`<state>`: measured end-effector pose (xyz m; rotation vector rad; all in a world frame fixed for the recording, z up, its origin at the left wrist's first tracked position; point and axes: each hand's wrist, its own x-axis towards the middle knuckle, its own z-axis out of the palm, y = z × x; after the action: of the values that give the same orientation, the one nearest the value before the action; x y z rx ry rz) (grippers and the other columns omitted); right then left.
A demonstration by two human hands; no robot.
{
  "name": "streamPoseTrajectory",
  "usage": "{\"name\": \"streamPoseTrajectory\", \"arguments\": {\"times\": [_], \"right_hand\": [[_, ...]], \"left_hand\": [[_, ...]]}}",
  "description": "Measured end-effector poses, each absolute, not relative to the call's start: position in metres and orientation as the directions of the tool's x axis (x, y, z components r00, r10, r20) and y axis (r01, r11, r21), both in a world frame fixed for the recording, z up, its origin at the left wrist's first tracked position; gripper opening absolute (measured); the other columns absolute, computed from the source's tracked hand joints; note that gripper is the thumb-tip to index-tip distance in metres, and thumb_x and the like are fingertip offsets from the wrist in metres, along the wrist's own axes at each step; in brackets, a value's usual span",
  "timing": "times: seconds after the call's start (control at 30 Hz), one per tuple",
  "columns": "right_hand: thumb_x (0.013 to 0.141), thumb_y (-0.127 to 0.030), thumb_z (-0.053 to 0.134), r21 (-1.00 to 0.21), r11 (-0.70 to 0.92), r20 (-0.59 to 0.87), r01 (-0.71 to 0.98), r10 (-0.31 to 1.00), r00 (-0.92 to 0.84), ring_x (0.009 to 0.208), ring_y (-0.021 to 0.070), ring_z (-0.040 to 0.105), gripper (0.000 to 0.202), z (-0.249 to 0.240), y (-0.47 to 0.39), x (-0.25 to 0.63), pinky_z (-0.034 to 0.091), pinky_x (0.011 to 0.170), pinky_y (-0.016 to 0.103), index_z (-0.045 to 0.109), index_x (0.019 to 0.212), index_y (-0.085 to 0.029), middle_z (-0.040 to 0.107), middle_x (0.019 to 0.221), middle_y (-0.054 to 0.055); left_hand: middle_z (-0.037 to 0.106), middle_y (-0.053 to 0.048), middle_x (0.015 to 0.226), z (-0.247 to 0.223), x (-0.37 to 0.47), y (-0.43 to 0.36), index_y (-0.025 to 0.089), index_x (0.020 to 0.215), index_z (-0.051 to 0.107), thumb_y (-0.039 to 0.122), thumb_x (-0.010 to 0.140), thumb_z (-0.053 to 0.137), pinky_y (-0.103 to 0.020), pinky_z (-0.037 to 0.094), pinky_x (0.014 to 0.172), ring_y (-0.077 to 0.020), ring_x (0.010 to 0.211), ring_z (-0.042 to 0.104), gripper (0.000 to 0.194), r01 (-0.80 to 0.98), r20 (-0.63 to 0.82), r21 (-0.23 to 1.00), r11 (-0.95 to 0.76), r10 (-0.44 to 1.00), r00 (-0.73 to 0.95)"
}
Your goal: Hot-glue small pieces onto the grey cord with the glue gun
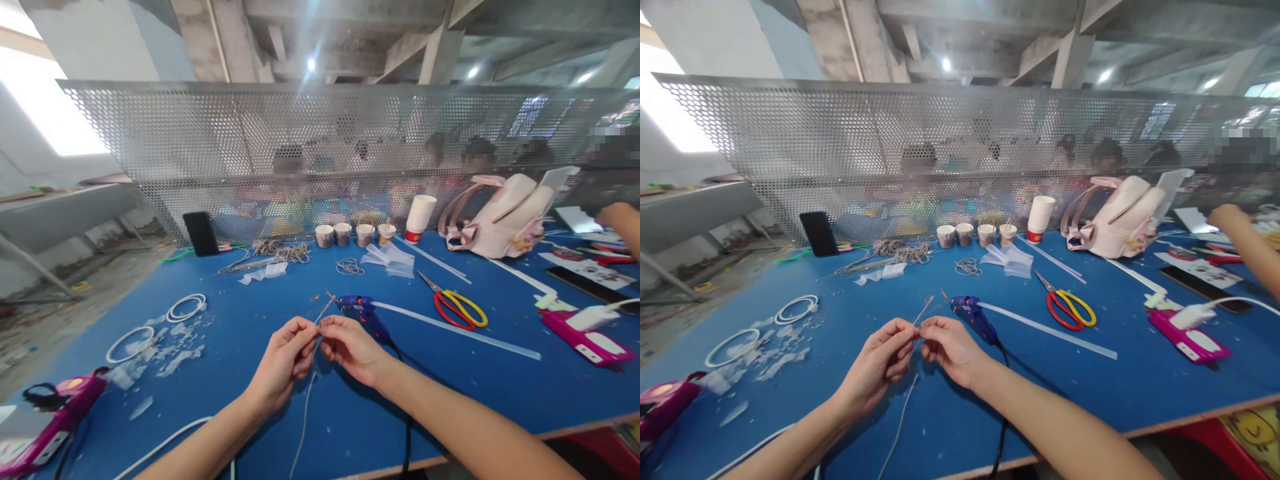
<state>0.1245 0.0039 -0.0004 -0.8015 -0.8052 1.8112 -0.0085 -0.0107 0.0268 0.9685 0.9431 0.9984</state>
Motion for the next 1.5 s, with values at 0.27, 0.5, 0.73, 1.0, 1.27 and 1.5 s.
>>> {"name": "streamPoseTrajectory", "arguments": {"times": [0.27,0.5,0.73,1.0,1.27,1.5], "right_hand": [[0.057,-0.021,0.071,-0.933,-0.245,-0.066,-0.263,0.836,-0.545,0.045,0.0060,0.044,0.012,0.025,0.017,0.141,0.031,0.050,0.021,0.063,0.062,-0.014,0.059,0.053,-0.004],[0.062,-0.015,0.068,-0.994,-0.110,-0.060,-0.019,0.671,-0.739,0.065,0.0109,0.057,0.007,0.047,0.022,0.139,0.041,0.066,0.024,0.066,0.068,-0.013,0.067,0.068,0.000],[0.070,-0.014,0.056,-0.918,0.254,-0.132,0.304,0.528,-0.839,0.054,0.0074,0.048,0.003,0.062,0.016,0.121,0.038,0.052,0.019,0.058,0.072,-0.015,0.055,0.061,-0.005],[0.066,-0.009,0.055,-0.764,0.475,0.050,0.436,0.717,-0.695,0.056,0.0081,0.045,0.007,0.069,-0.012,0.096,0.035,0.052,0.019,0.058,0.066,-0.015,0.053,0.060,-0.004],[0.072,-0.009,0.054,-0.742,0.580,0.396,0.335,0.783,-0.479,0.057,0.0099,0.047,0.014,0.050,-0.039,0.080,0.037,0.054,0.021,0.064,0.067,-0.017,0.056,0.061,-0.002],[0.069,-0.025,0.063,-0.961,0.253,0.190,0.111,0.896,-0.400,0.061,0.0134,0.055,0.012,0.035,-0.031,0.078,0.042,0.056,0.024,0.070,0.071,-0.016,0.065,0.067,0.001]], "left_hand": [[0.030,0.011,0.040,0.043,-0.029,-0.015,0.015,0.065,0.057,0.035,0.067,0.069,-0.017,0.006,0.035,-0.0009,0.034,0.014,0.024,-0.111,-0.309,0.903,0.415,0.808,0.502],[0.024,0.011,0.037,0.046,-0.053,-0.023,0.015,0.056,0.057,0.024,0.061,0.065,-0.019,0.005,0.036,-0.0024,0.033,0.013,0.014,0.082,-0.458,0.870,0.486,0.735,0.501],[0.028,0.009,0.036,0.052,-0.066,-0.040,0.017,0.054,0.054,0.023,0.064,0.052,-0.022,0.011,0.038,-0.0064,0.035,0.019,0.012,0.350,-0.419,0.890,0.293,0.828,0.373],[0.040,0.005,0.049,0.044,-0.079,-0.059,0.018,0.056,0.053,0.028,0.074,0.045,-0.022,0.027,0.050,-0.0107,0.051,0.035,0.022,0.599,0.050,0.791,-0.122,0.989,0.136],[0.036,0.007,0.046,0.043,-0.082,-0.070,0.018,0.064,0.057,0.035,0.077,0.051,-0.021,0.023,0.042,-0.0084,0.044,0.031,0.022,0.287,0.083,0.956,-0.055,0.993,-0.086],[0.019,0.013,0.043,0.043,-0.080,-0.071,0.018,0.067,0.053,0.034,0.071,0.062,-0.018,0.009,0.037,-0.0031,0.036,0.013,0.019,-0.264,-0.163,0.947,0.185,0.981,0.101]]}}
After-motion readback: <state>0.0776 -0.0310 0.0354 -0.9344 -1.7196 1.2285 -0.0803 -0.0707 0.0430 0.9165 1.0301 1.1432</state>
